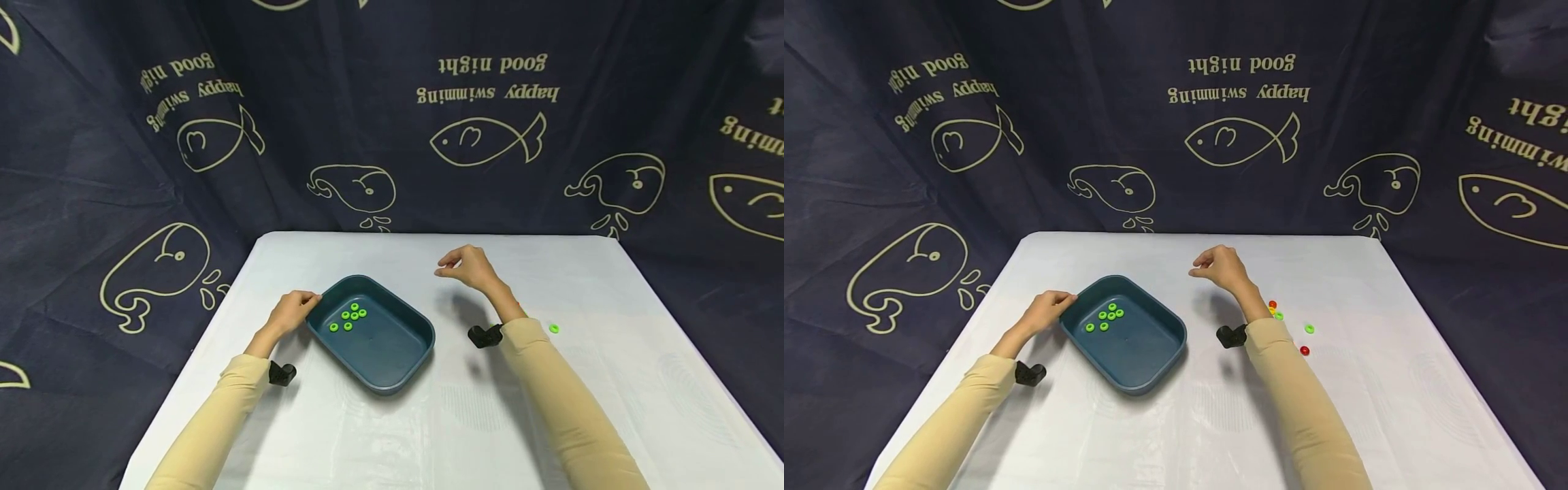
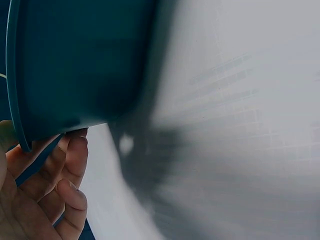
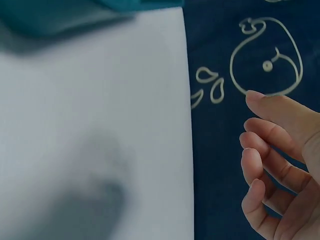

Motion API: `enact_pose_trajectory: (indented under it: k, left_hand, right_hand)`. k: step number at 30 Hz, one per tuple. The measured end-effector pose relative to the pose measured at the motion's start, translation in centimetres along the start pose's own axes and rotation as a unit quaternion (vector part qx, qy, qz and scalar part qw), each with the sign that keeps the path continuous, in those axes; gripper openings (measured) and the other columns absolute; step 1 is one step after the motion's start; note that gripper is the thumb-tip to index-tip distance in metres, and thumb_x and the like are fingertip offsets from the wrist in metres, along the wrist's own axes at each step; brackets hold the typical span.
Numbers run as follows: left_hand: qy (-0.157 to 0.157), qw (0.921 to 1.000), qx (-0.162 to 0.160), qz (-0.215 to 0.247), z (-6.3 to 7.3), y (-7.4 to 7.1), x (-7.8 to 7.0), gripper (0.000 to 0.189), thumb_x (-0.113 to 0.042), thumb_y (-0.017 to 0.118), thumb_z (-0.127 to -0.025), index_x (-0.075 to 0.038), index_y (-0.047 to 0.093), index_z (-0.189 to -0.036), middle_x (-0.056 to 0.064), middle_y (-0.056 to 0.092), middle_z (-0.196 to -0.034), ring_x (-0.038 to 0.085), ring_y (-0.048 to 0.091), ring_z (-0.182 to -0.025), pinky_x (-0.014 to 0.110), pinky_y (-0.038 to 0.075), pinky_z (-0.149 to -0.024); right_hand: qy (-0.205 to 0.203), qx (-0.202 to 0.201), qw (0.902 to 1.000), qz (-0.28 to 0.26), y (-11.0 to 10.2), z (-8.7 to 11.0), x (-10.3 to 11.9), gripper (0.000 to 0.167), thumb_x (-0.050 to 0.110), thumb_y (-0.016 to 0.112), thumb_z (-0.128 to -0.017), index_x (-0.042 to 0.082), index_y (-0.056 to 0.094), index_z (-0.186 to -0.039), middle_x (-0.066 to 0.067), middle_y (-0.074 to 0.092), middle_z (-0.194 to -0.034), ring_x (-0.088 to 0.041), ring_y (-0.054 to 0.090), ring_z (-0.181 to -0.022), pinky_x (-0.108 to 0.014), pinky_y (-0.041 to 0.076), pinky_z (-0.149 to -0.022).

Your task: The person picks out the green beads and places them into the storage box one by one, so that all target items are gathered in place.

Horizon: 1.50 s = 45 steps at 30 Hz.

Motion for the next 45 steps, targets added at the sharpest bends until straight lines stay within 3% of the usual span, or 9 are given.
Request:
enact_pose_trajectory:
  k: [5,9,13,16,21,28,36,41,45]
  left_hand:
    - [0.001,1.0000,0.001,0.001,0.0,0.1,0.0,0.035,-0.029,0.048,-0.098,-0.005,0.068,-0.112,0.017,0.069,-0.102,0.018,0.054,-0.070,0.030,0.039,-0.062]
    - [-0.003,0.9999,0.006,0.009,-0.1,0.2,0.1,0.035,-0.030,0.047,-0.099,-0.004,0.069,-0.109,0.015,0.067,-0.088,0.017,0.043,-0.057,0.029,0.033,-0.055]
    - [-0.005,0.9999,0.005,0.009,-0.1,0.1,0.2,0.035,-0.030,0.047,-0.099,-0.004,0.070,-0.106,0.015,0.065,-0.083,0.016,0.042,-0.056,0.028,0.033,-0.054]
    - [-0.002,1.0000,0.000,0.004,-0.1,0.0,0.1,0.035,-0.030,0.048,-0.098,-0.004,0.069,-0.108,0.016,0.068,-0.093,0.016,0.050,-0.064,0.028,0.036,-0.058]
    - [-0.003,1.0000,0.001,0.008,0.0,0.0,0.3,0.036,-0.030,0.047,-0.098,-0.003,0.068,-0.111,0.018,0.069,-0.099,0.017,0.050,-0.064,0.028,0.036,-0.059]
    - [-0.001,0.9999,0.002,0.015,0.0,0.0,0.3,0.035,-0.029,0.048,-0.099,-0.003,0.067,-0.112,0.017,0.069,-0.100,0.017,0.050,-0.064,0.029,0.037,-0.059]
    - [-0.005,0.9999,-0.004,0.010,-0.2,-0.2,0.0,0.036,-0.029,0.049,-0.098,-0.004,0.066,-0.117,0.018,0.067,-0.113,0.031,0.063,-0.097,0.045,0.048,-0.079]
    - [-0.009,0.9999,-0.012,0.008,-0.4,-0.2,0.2,0.035,-0.030,0.050,-0.097,-0.005,0.066,-0.116,0.017,0.068,-0.110,0.031,0.062,-0.097,0.045,0.048,-0.080]
    - [-0.006,0.9997,-0.023,0.010,-0.4,-0.4,0.3,0.033,-0.029,0.052,-0.096,-0.006,0.067,-0.114,0.015,0.068,-0.104,0.028,0.062,-0.090,0.039,0.047,-0.073]
  right_hand:
    - [0.019,-0.007,0.9998,0.006,-1.4,1.1,-2.3,0.026,0.026,0.076,-0.078,0.007,0.074,-0.096,-0.009,0.073,-0.089,-0.022,0.062,-0.081,-0.027,0.046,-0.063]
    - [0.037,-0.016,0.9991,0.011,-2.4,2.1,-4.3,0.026,0.027,0.076,-0.079,0.008,0.075,-0.095,-0.009,0.073,-0.091,-0.023,0.062,-0.081,-0.027,0.046,-0.063]
    - [0.058,-0.022,0.9980,0.015,-3.4,3.1,-6.1,0.026,0.028,0.074,-0.080,0.008,0.074,-0.096,-0.009,0.072,-0.088,-0.024,0.061,-0.084,-0.026,0.044,-0.063]
    - [0.066,-0.027,0.9973,0.018,-4.1,4.0,-7.1,0.025,0.027,0.074,-0.080,0.007,0.074,-0.095,-0.011,0.071,-0.087,-0.025,0.061,-0.085,-0.027,0.043,-0.064]
    - [0.078,-0.029,0.9961,0.029,-4.9,5.4,-8.7,0.028,0.027,0.074,-0.081,0.004,0.074,-0.097,-0.015,0.072,-0.092,-0.028,0.061,-0.087,-0.027,0.043,-0.065]
    - [0.103,-0.035,0.9934,0.035,-5.1,7.6,-11.7,0.029,0.028,0.074,-0.080,0.004,0.074,-0.096,-0.013,0.071,-0.086,-0.028,0.060,-0.088,-0.027,0.041,-0.067]
    - [0.142,-0.016,0.9886,0.048,-4.7,10.0,-15.0,0.031,0.027,0.072,-0.082,0.001,0.072,-0.098,-0.014,0.069,-0.086,-0.021,0.056,-0.074,-0.027,0.040,-0.059]
    - [0.160,-0.003,0.9862,0.042,-4.3,11.1,-16.5,0.034,0.027,0.072,-0.082,-0.001,0.071,-0.099,-0.015,0.068,-0.085,-0.015,0.057,-0.061,-0.027,0.041,-0.053]
    - [0.166,0.002,0.9854,0.038,-4.0,11.5,-17.0,0.033,0.026,0.072,-0.082,-0.002,0.071,-0.098,-0.014,0.069,-0.083,-0.016,0.060,-0.062,-0.026,0.043,-0.054]
Point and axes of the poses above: each hand's wrist, its own z-axis away from the middle knuckle, its own y-axis out of the palm, x = y × z, the point moved 8 cm from there along -z, towards the middle knuckle
